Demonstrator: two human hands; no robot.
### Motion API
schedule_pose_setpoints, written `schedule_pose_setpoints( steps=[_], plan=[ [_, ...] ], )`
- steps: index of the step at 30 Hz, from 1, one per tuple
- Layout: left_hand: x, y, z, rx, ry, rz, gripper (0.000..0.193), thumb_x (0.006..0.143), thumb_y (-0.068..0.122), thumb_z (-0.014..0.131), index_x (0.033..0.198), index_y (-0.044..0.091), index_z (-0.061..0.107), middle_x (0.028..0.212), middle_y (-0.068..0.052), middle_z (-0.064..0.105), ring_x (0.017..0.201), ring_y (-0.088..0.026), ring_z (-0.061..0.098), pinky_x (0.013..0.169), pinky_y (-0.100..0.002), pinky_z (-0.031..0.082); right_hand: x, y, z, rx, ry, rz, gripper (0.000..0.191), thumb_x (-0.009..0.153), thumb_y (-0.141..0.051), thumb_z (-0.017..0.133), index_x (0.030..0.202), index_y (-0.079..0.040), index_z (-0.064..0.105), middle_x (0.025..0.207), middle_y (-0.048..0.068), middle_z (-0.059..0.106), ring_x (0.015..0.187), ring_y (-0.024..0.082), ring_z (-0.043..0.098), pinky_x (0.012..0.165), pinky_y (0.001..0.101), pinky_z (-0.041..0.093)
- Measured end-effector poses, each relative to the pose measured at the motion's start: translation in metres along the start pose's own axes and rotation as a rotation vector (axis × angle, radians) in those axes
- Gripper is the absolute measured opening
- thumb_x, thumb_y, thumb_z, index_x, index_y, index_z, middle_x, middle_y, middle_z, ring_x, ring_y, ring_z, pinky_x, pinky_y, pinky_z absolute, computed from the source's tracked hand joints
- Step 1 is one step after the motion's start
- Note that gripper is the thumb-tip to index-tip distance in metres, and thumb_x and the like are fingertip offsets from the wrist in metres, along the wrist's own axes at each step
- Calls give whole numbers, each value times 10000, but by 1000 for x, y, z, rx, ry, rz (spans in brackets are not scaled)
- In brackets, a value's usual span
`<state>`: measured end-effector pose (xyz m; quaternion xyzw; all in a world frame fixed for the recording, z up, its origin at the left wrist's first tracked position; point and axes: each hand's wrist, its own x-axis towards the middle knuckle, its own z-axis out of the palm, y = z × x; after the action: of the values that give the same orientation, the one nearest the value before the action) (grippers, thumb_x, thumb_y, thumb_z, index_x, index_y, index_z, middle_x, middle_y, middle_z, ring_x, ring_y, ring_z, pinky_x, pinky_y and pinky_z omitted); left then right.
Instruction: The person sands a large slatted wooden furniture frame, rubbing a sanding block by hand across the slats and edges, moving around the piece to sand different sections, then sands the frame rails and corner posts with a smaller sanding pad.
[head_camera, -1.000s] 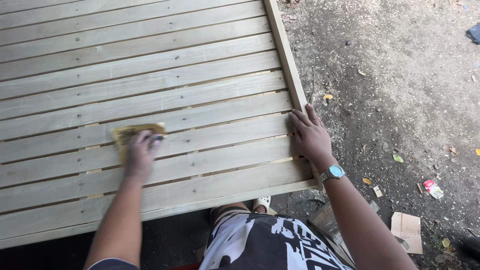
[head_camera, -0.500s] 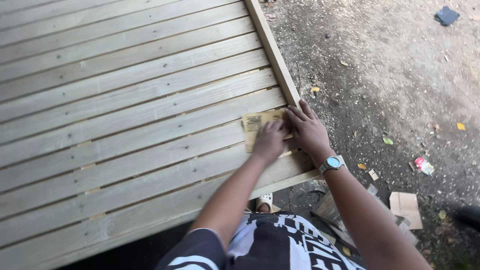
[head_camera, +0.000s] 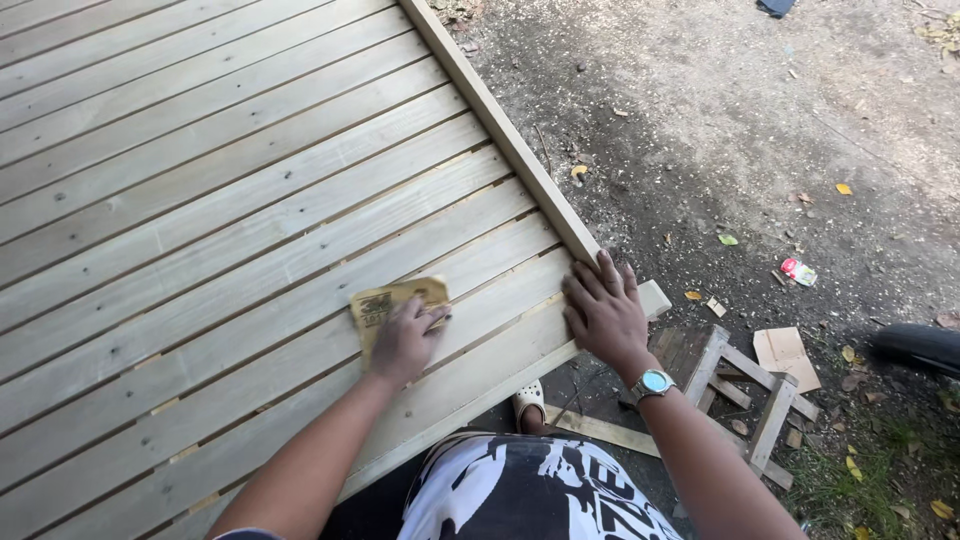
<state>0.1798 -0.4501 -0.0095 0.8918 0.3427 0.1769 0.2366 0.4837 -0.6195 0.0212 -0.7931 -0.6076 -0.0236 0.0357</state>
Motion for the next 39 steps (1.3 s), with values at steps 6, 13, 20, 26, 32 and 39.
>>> schedule_pose_setpoints(
  steps=[6,13,20,26,32,39],
  plan=[
    [106,69,66,-20,-69,129,318,927,311,655,1215,215,749,1167,-118,614,1141,-318,587,950,-487,483,-3,-35,12,-47,-111,118,601,965,-513,424,1490,-224,469,1635,22,315,1578,293,60,1223,519,-104],
    [114,86,53,-77,-209,-2,290,975,343,597,1195,221,740,1207,-125,613,1103,-354,619,932,-501,516,-14,-51,32,50,-116,183,628,998,-479,401,1558,-195,384,1673,26,264,1569,195,124,1236,496,-99],
    [-91,-66,-61,32,-3,-116,286,918,307,648,1142,162,751,1048,-105,664,934,-333,681,811,-480,560,-28,-75,52,60,-83,250,675,994,-509,434,1585,-189,360,1692,32,254,1564,248,182,1252,501,-9],
    [-282,-181,-221,109,23,-619,274,949,350,667,1106,148,763,982,-87,719,838,-306,715,747,-442,554,-25,-87,59,19,-79,230,709,986,-522,450,1587,-160,348,1697,56,229,1556,260,180,1228,537,5],
    [-248,-163,-170,23,-13,-305,314,890,384,704,1129,196,779,974,-56,778,810,-263,740,730,-403,578,-22,-90,55,26,-79,226,700,988,-514,452,1586,-164,353,1697,62,225,1566,267,169,1229,548,1],
    [-29,9,30,-44,-159,150,273,1003,399,609,1056,194,782,941,-83,731,773,-300,720,686,-466,580,-20,-89,50,63,-54,203,709,987,-512,461,1588,-148,360,1698,76,232,1557,250,209,1228,549,18]
  ],
)
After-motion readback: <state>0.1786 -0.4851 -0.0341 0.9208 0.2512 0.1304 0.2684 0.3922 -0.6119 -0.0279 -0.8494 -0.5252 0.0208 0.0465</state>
